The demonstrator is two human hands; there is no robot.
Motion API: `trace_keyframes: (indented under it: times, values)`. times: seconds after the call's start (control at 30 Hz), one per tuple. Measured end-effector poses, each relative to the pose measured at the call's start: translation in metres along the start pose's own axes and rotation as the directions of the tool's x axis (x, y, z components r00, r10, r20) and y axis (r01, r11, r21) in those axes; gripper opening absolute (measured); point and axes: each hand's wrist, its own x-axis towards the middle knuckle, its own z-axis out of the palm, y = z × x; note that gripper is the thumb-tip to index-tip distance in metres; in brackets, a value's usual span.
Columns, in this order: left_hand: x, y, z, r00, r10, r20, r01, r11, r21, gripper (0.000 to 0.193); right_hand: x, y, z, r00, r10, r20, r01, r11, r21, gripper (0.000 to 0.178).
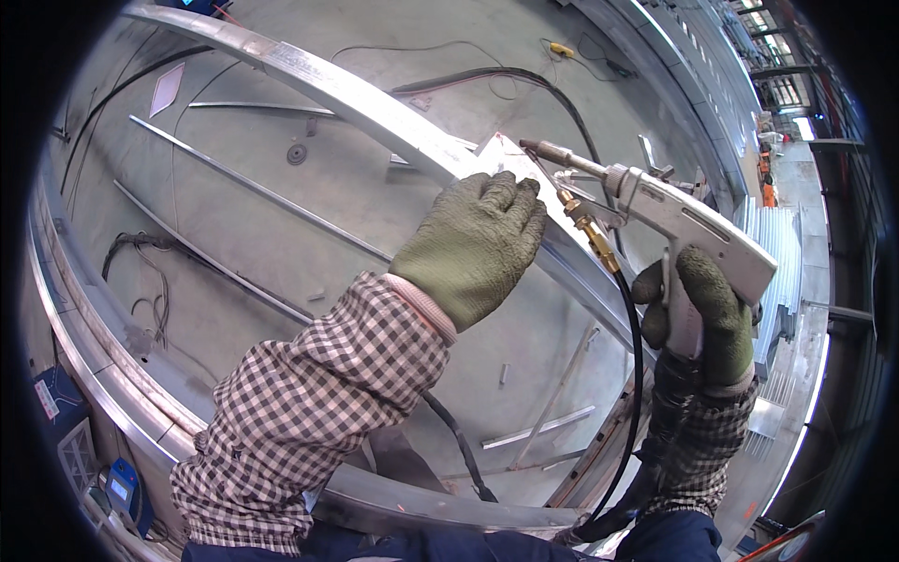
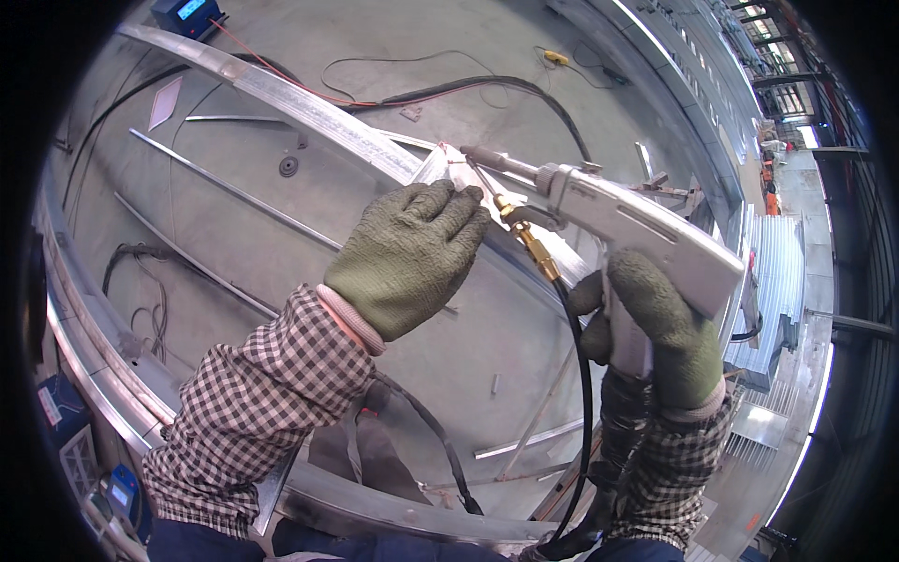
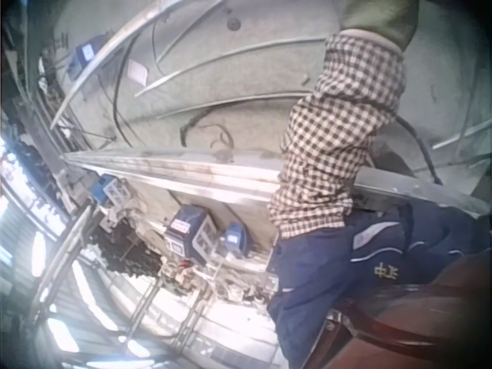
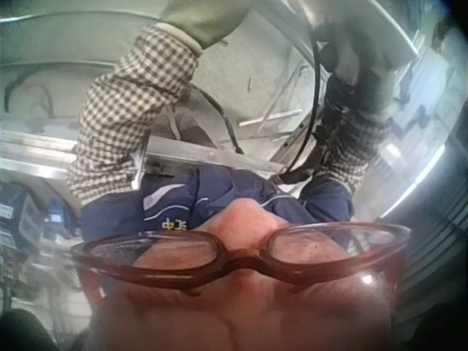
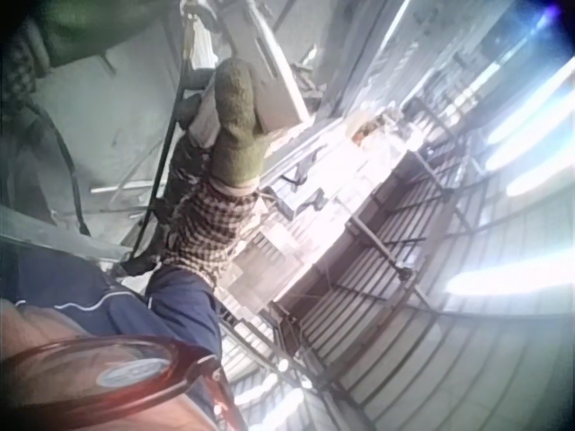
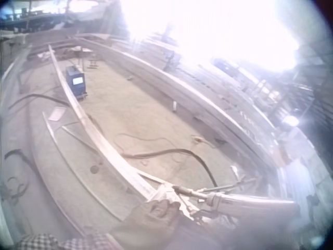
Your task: The person aligns and welds metal frame components using a handheld welding torch, then measures the assembled frame with a tape measure. The person repeatedly positions metal bars, applies welds at joints, and checks dimensions before moving to the next section.
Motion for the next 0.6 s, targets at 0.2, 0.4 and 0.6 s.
trace_keyframes:
  times: [0.2,0.4,0.6]
  values:
    - [0.0,-0.001,0.002,0.999,0.023,-0.031,-0.021,0.999,0.049,0.038,0.015,0.009,-0.002,0.996,0.025,0.084,-0.025,1.0,-0.002,0.06]
    - [-0.001,0.0,0.006,0.999,-0.007,-0.049,0.008,1.0,0.013,0.04,0.03,0.023,-0.013,0.99,0.065,0.125,-0.073,0.996,0.059,0.061]
    - [-0.002,0.0,0.008,0.998,-0.014,-0.065,0.013,1.0,-0.008,0.044,0.052,0.046,-0.031,0.966,0.12,0.229,-0.167,0.966,0.199,0.063]
